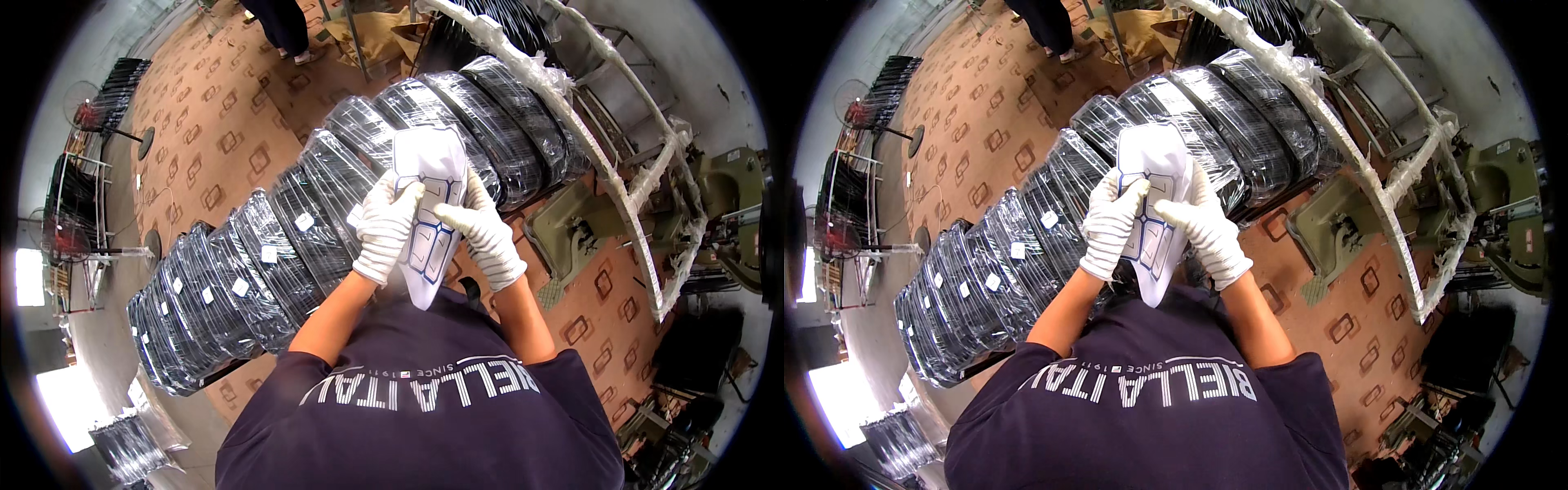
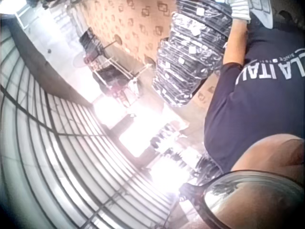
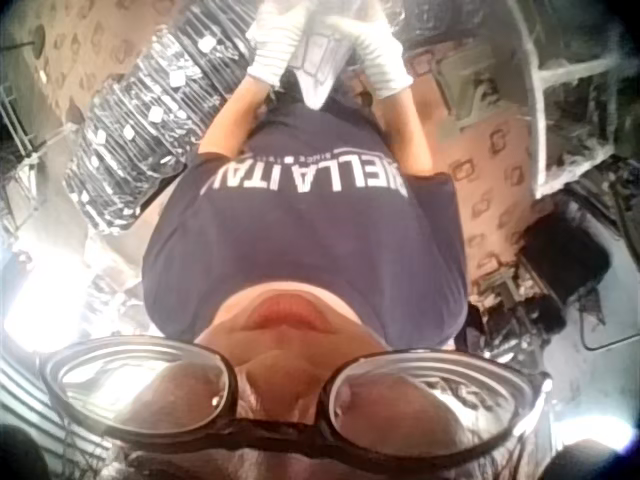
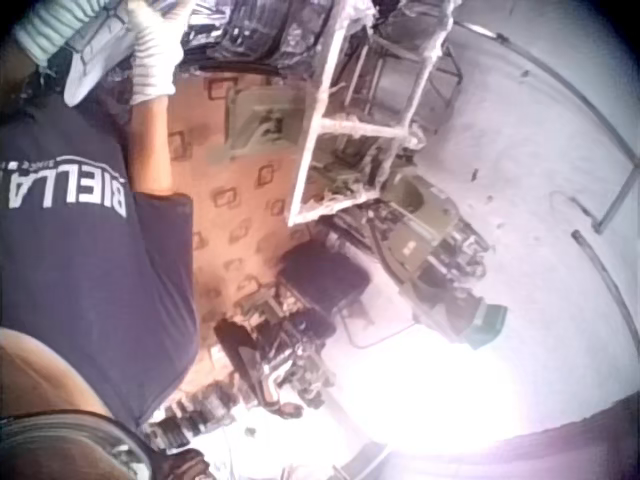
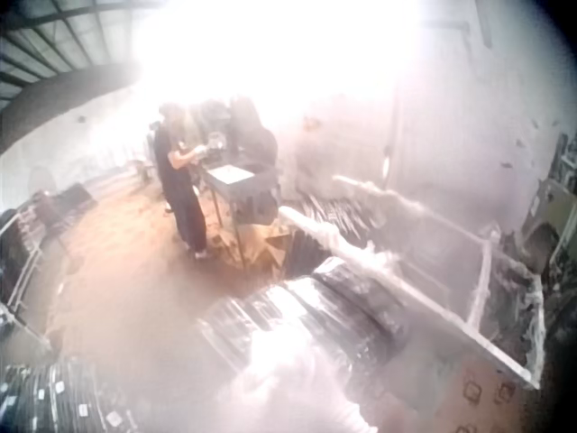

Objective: The person peels labels from a sheet and applies them to the plastic wrapping of metal parts stacked on a workbench.

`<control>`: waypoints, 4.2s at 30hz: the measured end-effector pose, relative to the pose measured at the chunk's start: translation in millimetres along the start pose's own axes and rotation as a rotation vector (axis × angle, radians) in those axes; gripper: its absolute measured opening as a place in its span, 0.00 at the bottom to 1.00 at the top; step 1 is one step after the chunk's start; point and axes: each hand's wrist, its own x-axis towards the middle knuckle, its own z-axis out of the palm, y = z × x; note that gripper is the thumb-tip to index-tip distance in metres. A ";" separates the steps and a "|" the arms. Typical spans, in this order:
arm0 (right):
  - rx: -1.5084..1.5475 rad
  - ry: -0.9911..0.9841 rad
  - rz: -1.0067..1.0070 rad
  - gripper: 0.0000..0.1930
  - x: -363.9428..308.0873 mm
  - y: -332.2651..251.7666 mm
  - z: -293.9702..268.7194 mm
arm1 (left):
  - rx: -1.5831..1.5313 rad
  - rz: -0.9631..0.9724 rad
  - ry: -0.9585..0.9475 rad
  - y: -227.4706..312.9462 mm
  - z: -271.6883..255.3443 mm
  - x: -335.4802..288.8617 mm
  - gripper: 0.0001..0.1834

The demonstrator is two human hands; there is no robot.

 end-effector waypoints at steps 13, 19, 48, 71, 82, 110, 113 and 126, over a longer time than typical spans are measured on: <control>0.025 0.110 0.089 0.13 3.8 -7.7 -7.4 | 1.089 0.909 -0.134 56.7 -1.7 -23.5 0.25; 0.234 -0.268 0.158 0.26 -11.9 -28.8 8.9 | 0.869 0.785 -0.080 48.3 -10.0 -23.0 0.22; -0.016 -0.117 -0.019 0.14 -24.6 -0.2 29.0 | 0.481 0.648 -0.040 42.8 -25.6 -49.6 0.14; 0.347 -0.240 0.219 0.14 -5.0 17.8 40.4 | 0.166 0.411 0.116 19.4 -32.9 -40.6 0.24; 0.251 -0.112 0.151 0.12 13.1 48.0 32.5 | -0.797 -0.519 -0.067 -4.8 -98.6 -35.3 0.16; -0.143 -0.457 -0.225 0.10 0.5 24.5 54.5 | -1.110 -0.220 0.138 -20.0 -94.4 4.9 0.18; -0.043 -0.078 -0.202 0.16 12.3 31.8 41.6 | -0.570 -0.118 0.365 -13.3 -90.4 2.7 0.08; -0.257 -0.024 -0.075 0.09 39.8 12.7 26.5 | -0.289 0.087 0.312 1.3 -112.1 -19.9 0.14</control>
